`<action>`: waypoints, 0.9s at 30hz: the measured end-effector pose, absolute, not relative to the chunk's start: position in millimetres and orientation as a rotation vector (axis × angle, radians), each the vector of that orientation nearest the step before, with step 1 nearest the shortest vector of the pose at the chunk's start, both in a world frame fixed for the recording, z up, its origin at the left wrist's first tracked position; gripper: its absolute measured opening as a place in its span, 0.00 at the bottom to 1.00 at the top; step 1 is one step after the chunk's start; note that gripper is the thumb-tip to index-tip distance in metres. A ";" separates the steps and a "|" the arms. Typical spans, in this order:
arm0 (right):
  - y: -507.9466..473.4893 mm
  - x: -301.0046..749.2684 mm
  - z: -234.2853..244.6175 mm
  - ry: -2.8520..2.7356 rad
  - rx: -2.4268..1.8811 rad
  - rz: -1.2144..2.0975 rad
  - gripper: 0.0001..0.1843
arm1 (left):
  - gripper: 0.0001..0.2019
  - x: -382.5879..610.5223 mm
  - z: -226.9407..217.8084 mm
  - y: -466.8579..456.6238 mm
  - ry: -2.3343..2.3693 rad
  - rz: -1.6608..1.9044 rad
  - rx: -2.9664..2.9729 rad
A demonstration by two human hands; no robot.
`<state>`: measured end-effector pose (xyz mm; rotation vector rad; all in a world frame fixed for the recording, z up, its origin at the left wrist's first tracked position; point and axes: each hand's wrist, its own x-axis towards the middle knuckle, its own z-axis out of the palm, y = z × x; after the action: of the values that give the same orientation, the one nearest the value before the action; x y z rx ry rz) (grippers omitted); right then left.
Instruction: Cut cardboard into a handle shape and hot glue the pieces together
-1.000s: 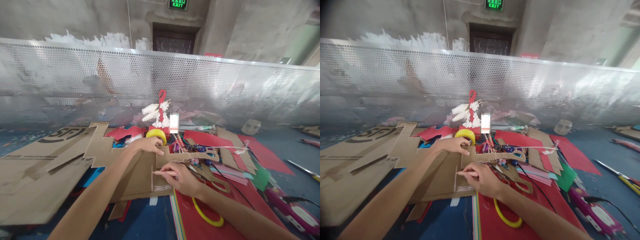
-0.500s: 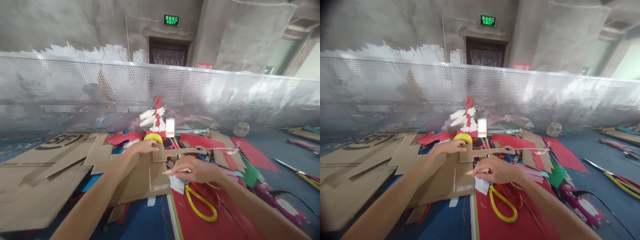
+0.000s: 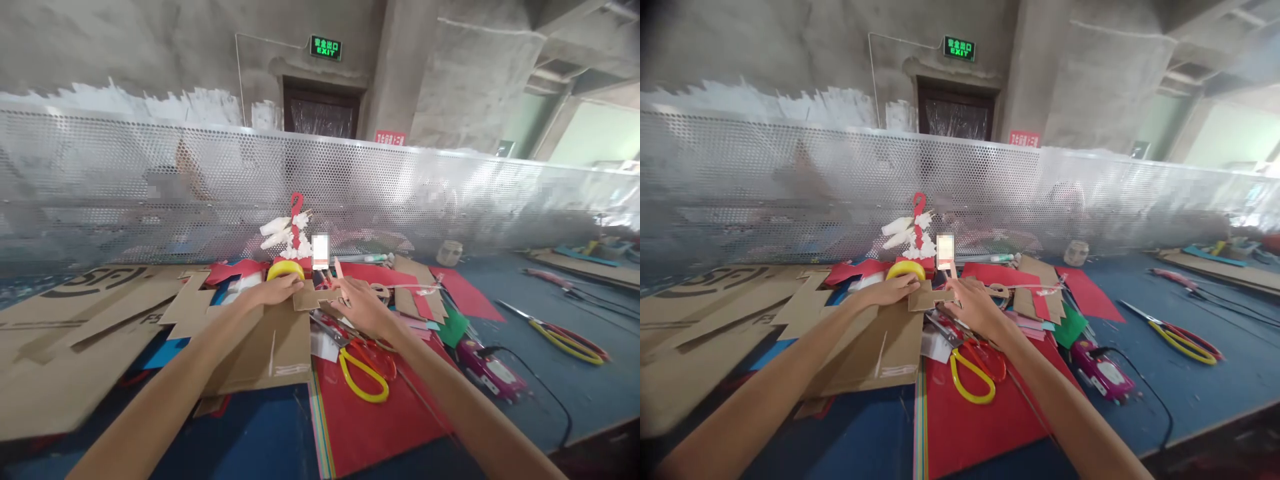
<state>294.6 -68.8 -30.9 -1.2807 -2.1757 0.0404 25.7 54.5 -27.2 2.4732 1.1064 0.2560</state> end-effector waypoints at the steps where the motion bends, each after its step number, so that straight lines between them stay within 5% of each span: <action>1: -60.3 293.5 -33.9 -2.235 -1.287 -0.008 0.17 | 0.25 25.8 -26.8 51.4 1.113 0.280 2.446; 8: -31.8 284.4 -37.2 -2.402 -1.298 -0.004 0.10 | 0.23 2.6 -32.8 43.5 1.052 0.369 2.338; 14: -42.8 321.4 -7.5 -2.493 -1.339 0.037 0.13 | 0.38 -29.2 -25.4 25.9 0.977 0.268 2.147; 19: -57.1 327.8 -15.1 -2.471 -1.399 0.057 0.13 | 0.33 -26.2 -14.1 22.3 0.943 0.384 2.104; 24: -51.9 272.3 -48.4 -2.099 -1.164 0.588 0.17 | 0.28 -1.4 -19.1 32.9 0.964 0.401 2.088; 27: -38.0 245.6 -70.8 -2.042 -1.210 0.598 0.20 | 0.28 10.1 -25.8 36.7 0.951 0.329 2.130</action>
<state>245.6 -38.0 -70.8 -1.2098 -2.0416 0.5982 10.1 36.7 -25.8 2.1295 0.9515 0.3294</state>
